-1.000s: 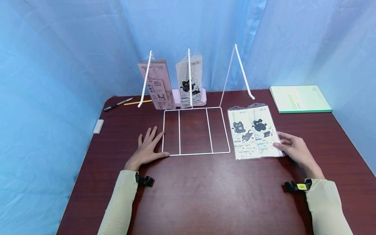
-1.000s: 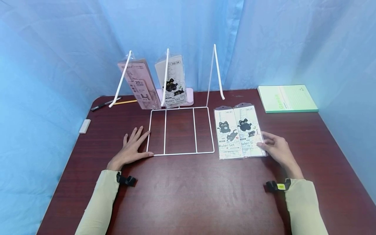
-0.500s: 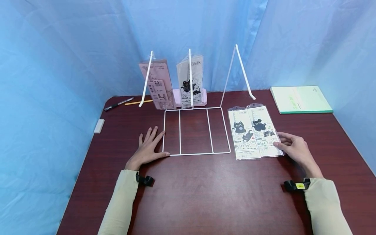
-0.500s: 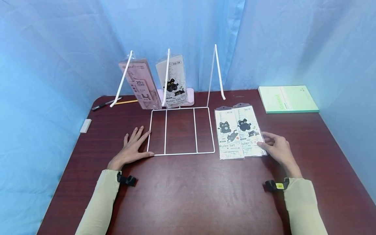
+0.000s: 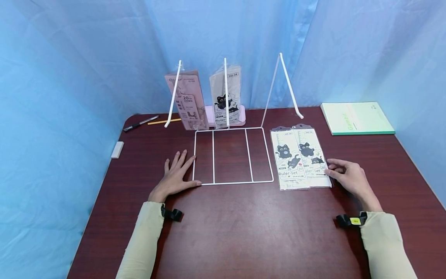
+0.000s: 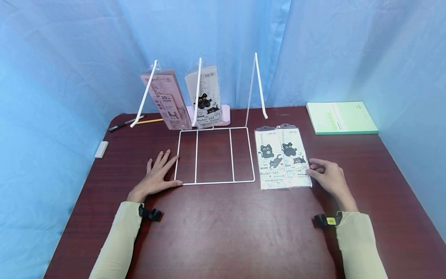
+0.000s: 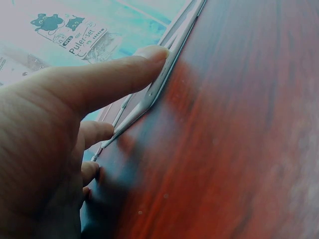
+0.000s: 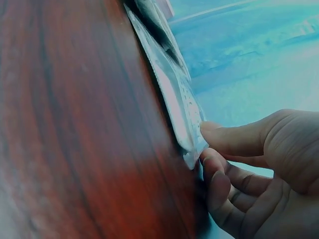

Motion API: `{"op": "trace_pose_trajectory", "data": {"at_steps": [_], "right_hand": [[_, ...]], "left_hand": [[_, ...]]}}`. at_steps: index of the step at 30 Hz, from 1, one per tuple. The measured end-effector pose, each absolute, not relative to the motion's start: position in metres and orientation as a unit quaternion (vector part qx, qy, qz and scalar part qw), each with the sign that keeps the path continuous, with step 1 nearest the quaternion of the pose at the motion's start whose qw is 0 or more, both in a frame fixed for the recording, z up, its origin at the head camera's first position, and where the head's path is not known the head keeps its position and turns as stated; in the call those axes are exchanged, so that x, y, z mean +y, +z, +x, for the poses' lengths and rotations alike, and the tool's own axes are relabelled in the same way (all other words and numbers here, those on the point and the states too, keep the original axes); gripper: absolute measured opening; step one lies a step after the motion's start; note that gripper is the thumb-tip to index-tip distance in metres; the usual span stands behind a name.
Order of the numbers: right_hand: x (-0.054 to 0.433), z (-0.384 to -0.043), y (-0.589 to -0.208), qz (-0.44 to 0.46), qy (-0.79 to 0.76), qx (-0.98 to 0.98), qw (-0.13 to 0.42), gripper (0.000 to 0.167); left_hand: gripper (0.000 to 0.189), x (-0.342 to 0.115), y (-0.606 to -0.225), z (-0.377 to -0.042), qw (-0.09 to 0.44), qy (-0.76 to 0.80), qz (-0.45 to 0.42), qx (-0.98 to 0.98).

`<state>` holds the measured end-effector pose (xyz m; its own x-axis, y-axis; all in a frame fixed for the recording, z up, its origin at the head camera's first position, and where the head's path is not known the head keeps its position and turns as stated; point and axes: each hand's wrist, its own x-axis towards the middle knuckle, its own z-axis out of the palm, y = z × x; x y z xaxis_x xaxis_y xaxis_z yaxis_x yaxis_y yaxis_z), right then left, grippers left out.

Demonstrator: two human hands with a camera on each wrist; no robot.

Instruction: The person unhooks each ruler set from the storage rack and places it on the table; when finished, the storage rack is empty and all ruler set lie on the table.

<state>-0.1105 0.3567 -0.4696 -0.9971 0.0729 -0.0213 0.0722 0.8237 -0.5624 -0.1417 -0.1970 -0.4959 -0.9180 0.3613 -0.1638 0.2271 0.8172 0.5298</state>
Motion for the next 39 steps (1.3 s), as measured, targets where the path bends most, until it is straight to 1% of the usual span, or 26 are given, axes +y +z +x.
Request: {"op": "trace_pose_trajectory", "data": {"at_steps": [5,9,13,18,27,39], "right_hand": [[0.356,-0.111,-0.465,-0.050,0.285,-0.957,0.010,0.039],[0.353,-0.113,-0.457,-0.061,0.293,-0.954,0.029,0.037],[0.346,-0.117,-0.447,-0.050,0.313,-0.947,0.052,0.037],[0.331,-0.123,-0.436,-0.029,0.333,-0.940,0.065,0.037],[0.298,-0.135,-0.422,0.016,0.376,-0.925,0.055,0.040],[0.254,-0.158,-0.420,0.055,0.454,-0.889,0.014,0.039]], "left_hand": [[0.098,-0.197,-0.496,-0.142,0.130,0.258,0.155,0.945],[0.098,-0.197,-0.497,-0.142,0.131,0.261,0.155,0.944],[0.099,-0.198,-0.497,-0.142,0.133,0.260,0.154,0.944],[0.100,-0.199,-0.498,-0.142,0.136,0.255,0.151,0.945],[0.099,-0.199,-0.497,-0.141,0.132,0.260,0.149,0.945],[0.099,-0.197,-0.495,-0.142,0.132,0.260,0.153,0.944]]}}
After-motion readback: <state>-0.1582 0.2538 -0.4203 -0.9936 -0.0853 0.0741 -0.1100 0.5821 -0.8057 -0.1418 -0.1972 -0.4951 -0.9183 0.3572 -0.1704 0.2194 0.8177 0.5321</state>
